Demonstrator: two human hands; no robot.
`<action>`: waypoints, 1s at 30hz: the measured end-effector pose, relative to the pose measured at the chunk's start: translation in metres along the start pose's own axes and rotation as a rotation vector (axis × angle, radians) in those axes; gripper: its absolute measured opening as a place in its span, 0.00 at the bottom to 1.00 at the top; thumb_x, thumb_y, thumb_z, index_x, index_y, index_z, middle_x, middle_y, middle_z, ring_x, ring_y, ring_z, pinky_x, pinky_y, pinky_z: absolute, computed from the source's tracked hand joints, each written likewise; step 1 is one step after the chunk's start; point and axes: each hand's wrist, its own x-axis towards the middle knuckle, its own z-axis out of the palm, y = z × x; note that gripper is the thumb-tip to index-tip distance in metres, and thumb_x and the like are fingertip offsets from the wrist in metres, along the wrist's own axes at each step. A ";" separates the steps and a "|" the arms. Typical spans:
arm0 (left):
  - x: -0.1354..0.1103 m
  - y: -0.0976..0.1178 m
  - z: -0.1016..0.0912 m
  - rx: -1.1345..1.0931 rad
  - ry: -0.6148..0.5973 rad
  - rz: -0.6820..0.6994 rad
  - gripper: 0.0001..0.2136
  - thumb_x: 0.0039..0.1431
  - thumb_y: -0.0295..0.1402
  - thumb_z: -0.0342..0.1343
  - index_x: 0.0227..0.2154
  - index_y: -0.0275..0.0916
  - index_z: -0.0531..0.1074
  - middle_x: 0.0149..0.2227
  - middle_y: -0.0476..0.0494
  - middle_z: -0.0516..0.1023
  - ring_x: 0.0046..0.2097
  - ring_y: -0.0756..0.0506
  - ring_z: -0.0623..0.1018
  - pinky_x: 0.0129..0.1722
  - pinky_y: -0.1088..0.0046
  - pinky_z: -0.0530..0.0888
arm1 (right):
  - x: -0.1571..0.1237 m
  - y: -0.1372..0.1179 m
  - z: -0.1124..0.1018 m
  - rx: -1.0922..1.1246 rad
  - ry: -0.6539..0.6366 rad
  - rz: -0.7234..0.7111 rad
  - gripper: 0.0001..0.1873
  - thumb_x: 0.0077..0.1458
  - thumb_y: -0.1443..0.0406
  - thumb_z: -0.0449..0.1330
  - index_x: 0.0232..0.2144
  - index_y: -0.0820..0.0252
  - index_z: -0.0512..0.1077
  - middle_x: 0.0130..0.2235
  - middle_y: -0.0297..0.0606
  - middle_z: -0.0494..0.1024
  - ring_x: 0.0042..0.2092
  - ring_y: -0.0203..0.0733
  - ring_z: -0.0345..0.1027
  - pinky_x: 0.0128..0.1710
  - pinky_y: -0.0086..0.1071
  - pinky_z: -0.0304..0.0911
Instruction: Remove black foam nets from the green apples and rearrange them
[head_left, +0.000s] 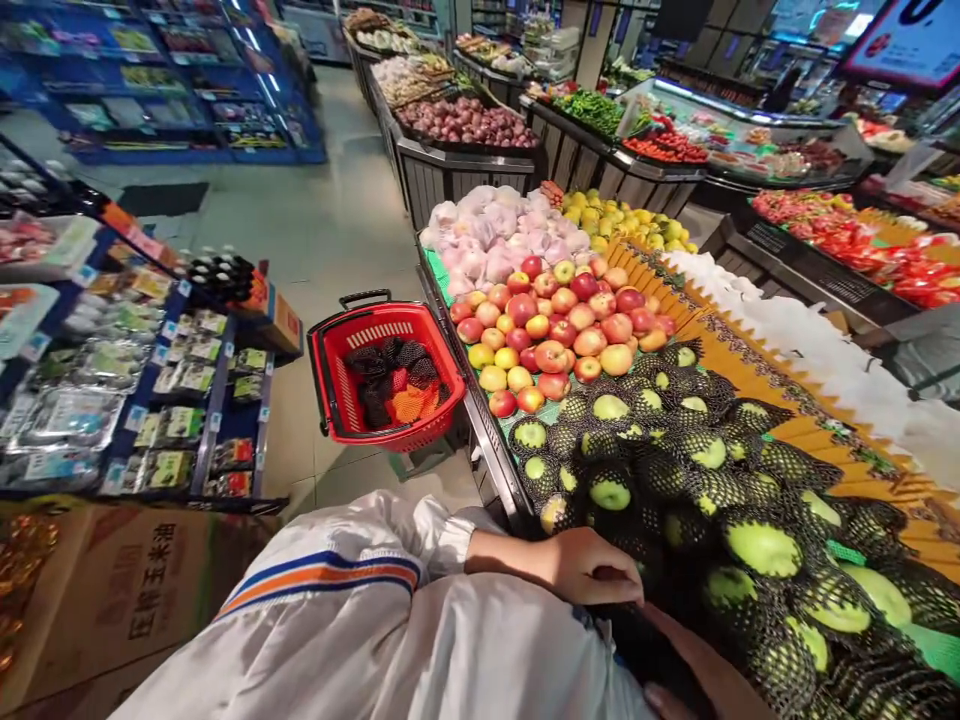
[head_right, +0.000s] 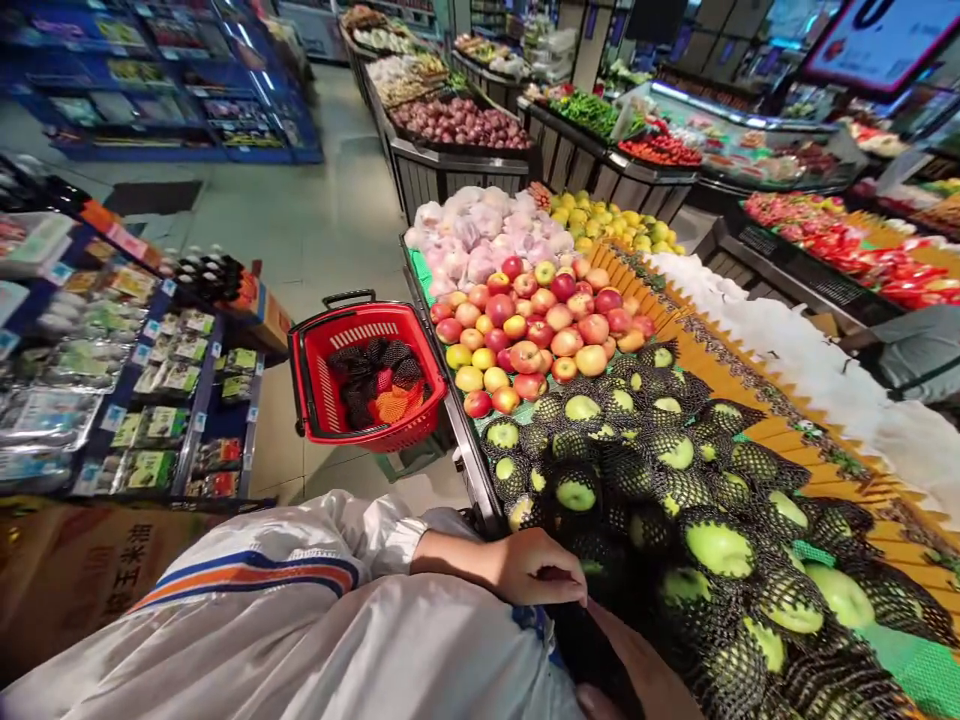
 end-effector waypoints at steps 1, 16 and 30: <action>-0.007 0.001 -0.001 0.003 0.044 -0.006 0.18 0.68 0.44 0.50 0.38 0.36 0.80 0.29 0.43 0.79 0.28 0.51 0.73 0.28 0.78 0.66 | 0.001 0.003 0.002 0.003 -0.106 -0.001 0.29 0.54 0.46 0.61 0.59 0.27 0.68 0.59 0.28 0.74 0.62 0.58 0.66 0.60 0.55 0.67; -0.155 -0.046 -0.156 0.426 1.025 -0.717 0.18 0.66 0.45 0.47 0.41 0.37 0.77 0.34 0.44 0.79 0.35 0.45 0.75 0.37 0.72 0.71 | 0.077 -0.027 0.056 0.124 -0.481 -0.026 0.26 0.62 0.51 0.58 0.60 0.50 0.72 0.61 0.41 0.74 0.62 0.53 0.68 0.64 0.47 0.62; -0.232 -0.209 -0.389 0.573 0.822 -1.519 0.18 0.62 0.42 0.58 0.49 0.36 0.70 0.56 0.36 0.70 0.54 0.38 0.71 0.53 0.56 0.69 | 0.144 -0.087 0.124 -0.037 0.223 0.207 0.19 0.62 0.52 0.57 0.50 0.53 0.76 0.52 0.41 0.80 0.52 0.51 0.76 0.52 0.42 0.74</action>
